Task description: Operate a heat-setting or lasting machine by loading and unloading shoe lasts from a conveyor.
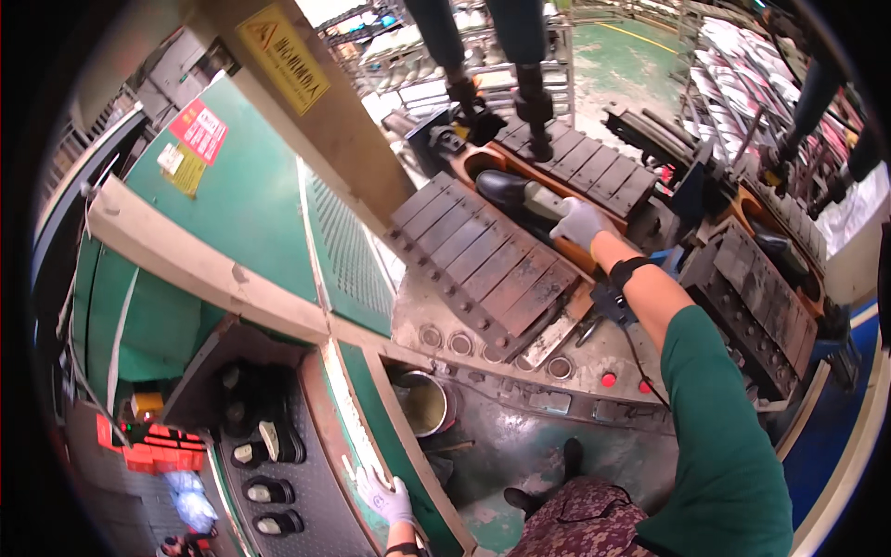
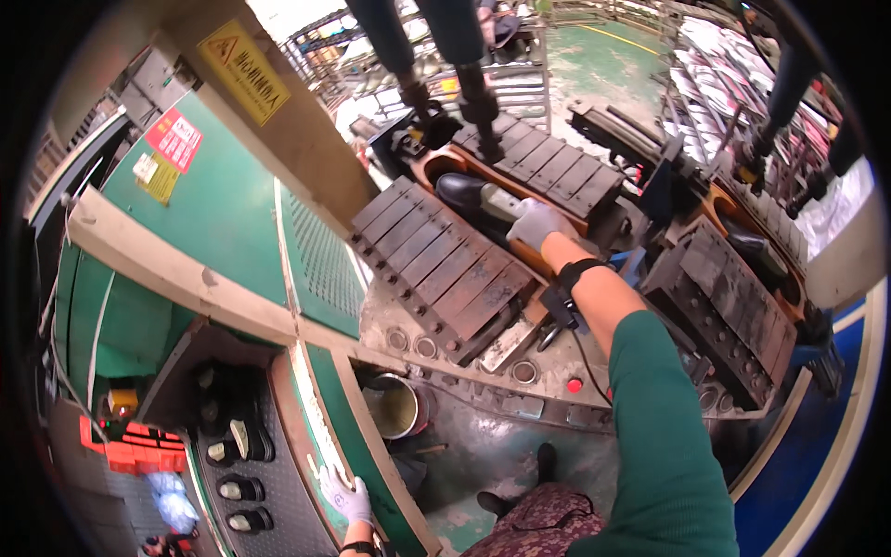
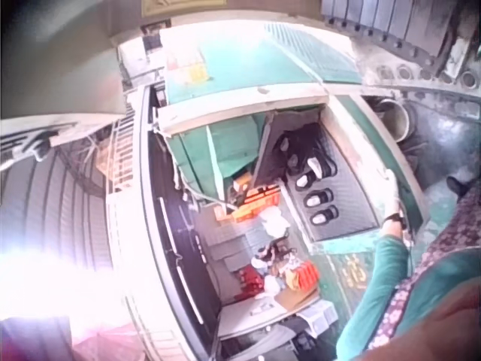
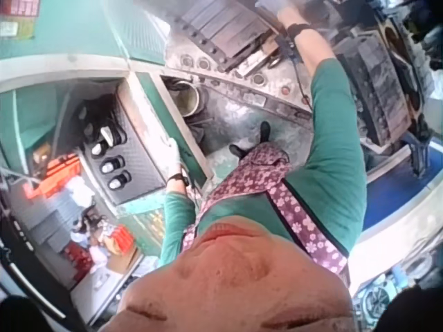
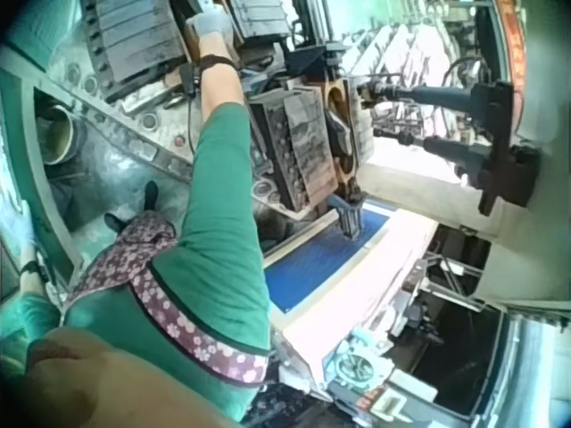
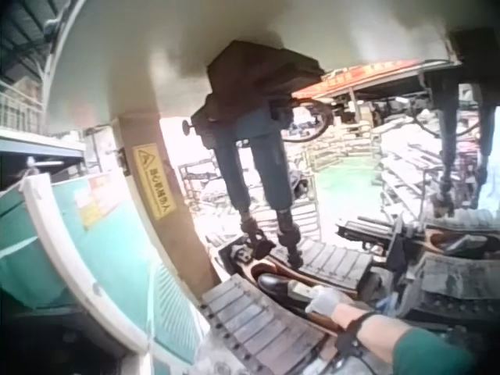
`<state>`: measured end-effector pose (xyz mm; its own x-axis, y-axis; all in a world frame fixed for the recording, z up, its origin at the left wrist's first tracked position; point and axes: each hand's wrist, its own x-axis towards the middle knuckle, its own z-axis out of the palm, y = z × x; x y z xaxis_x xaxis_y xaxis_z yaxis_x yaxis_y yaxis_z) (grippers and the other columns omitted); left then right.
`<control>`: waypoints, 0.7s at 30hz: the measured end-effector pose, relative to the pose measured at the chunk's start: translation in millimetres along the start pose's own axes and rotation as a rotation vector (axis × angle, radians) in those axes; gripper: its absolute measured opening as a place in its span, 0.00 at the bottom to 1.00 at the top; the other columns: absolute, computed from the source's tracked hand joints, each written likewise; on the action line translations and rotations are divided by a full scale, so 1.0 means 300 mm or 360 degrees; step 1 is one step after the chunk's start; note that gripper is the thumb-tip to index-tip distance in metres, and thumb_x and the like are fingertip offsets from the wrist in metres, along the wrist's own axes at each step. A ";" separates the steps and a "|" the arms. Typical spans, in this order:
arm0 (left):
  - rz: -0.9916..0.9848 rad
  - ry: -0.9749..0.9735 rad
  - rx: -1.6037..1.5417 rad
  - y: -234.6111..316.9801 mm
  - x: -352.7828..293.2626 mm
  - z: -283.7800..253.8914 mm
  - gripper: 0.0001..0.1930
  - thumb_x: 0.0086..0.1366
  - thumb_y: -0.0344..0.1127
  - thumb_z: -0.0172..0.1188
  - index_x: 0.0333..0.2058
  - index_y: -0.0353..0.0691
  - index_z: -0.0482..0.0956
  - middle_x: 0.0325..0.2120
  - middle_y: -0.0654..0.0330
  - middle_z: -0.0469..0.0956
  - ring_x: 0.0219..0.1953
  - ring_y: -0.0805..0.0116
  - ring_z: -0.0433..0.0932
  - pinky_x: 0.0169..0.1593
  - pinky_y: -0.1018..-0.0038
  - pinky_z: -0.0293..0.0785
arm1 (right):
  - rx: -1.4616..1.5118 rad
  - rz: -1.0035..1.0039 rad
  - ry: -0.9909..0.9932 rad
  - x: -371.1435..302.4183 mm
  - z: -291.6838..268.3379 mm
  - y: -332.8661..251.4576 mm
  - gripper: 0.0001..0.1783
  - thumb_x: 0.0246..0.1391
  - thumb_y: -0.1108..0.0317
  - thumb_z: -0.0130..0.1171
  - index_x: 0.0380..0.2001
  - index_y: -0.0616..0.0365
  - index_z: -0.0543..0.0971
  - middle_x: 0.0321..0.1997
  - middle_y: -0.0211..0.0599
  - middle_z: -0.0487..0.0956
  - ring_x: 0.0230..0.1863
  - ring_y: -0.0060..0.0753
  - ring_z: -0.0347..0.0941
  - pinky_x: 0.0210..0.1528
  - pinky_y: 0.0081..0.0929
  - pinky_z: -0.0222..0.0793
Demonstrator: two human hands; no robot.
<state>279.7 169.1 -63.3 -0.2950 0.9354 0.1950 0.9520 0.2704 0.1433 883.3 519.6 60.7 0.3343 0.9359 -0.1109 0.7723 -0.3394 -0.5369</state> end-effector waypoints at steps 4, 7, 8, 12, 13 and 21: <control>0.0030 0.0010 -0.0012 0.049 0.026 0.036 0.41 0.49 0.36 0.66 0.64 0.39 0.65 0.64 0.44 0.64 0.68 0.43 0.58 0.71 0.53 0.52 | 0.0075 0.0050 0.0111 0.070 0.026 0.085 0.35 0.33 0.57 0.78 0.49 0.55 0.80 0.45 0.47 0.84 0.48 0.47 0.81 0.49 0.35 0.76; 0.0013 -0.0002 0.0039 0.025 0.022 0.035 0.41 0.50 0.36 0.66 0.65 0.39 0.64 0.65 0.44 0.63 0.69 0.42 0.58 0.72 0.52 0.51 | 0.0128 0.0017 -0.0003 0.083 0.027 0.069 0.35 0.32 0.58 0.79 0.48 0.55 0.80 0.46 0.46 0.84 0.49 0.48 0.81 0.49 0.36 0.75; 0.0022 -0.0004 0.0063 0.017 0.023 0.043 0.41 0.50 0.37 0.66 0.65 0.40 0.64 0.65 0.43 0.63 0.69 0.41 0.57 0.72 0.52 0.51 | 0.0129 0.0023 -0.0047 0.091 0.018 0.069 0.35 0.33 0.58 0.78 0.49 0.55 0.79 0.47 0.46 0.83 0.50 0.47 0.80 0.50 0.35 0.75; 0.0074 0.0016 0.0092 0.010 0.018 0.052 0.42 0.51 0.39 0.66 0.66 0.39 0.64 0.65 0.42 0.63 0.69 0.41 0.58 0.71 0.51 0.51 | 0.0045 -0.0038 0.0009 0.095 0.027 0.076 0.34 0.35 0.58 0.73 0.49 0.55 0.78 0.48 0.46 0.83 0.52 0.47 0.79 0.51 0.36 0.75; 0.0070 0.0009 0.0073 0.013 0.016 0.048 0.41 0.51 0.38 0.66 0.65 0.39 0.64 0.65 0.42 0.63 0.69 0.41 0.58 0.71 0.51 0.52 | 0.0062 -0.0035 0.0012 0.092 0.028 0.077 0.34 0.35 0.58 0.73 0.49 0.55 0.78 0.48 0.46 0.83 0.52 0.47 0.79 0.51 0.36 0.75; 0.0078 0.0022 0.0101 -0.002 0.028 0.059 0.41 0.50 0.38 0.66 0.65 0.37 0.64 0.65 0.42 0.63 0.68 0.41 0.58 0.70 0.51 0.52 | 0.0315 -0.0093 0.0009 0.123 0.028 0.094 0.33 0.34 0.62 0.75 0.48 0.56 0.78 0.42 0.46 0.84 0.48 0.47 0.81 0.48 0.37 0.75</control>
<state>278.0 180.8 -78.8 -0.2486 0.9448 0.2136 0.9685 0.2387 0.0713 913.0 545.4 34.3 0.2954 0.9528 -0.0700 0.6696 -0.2587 -0.6963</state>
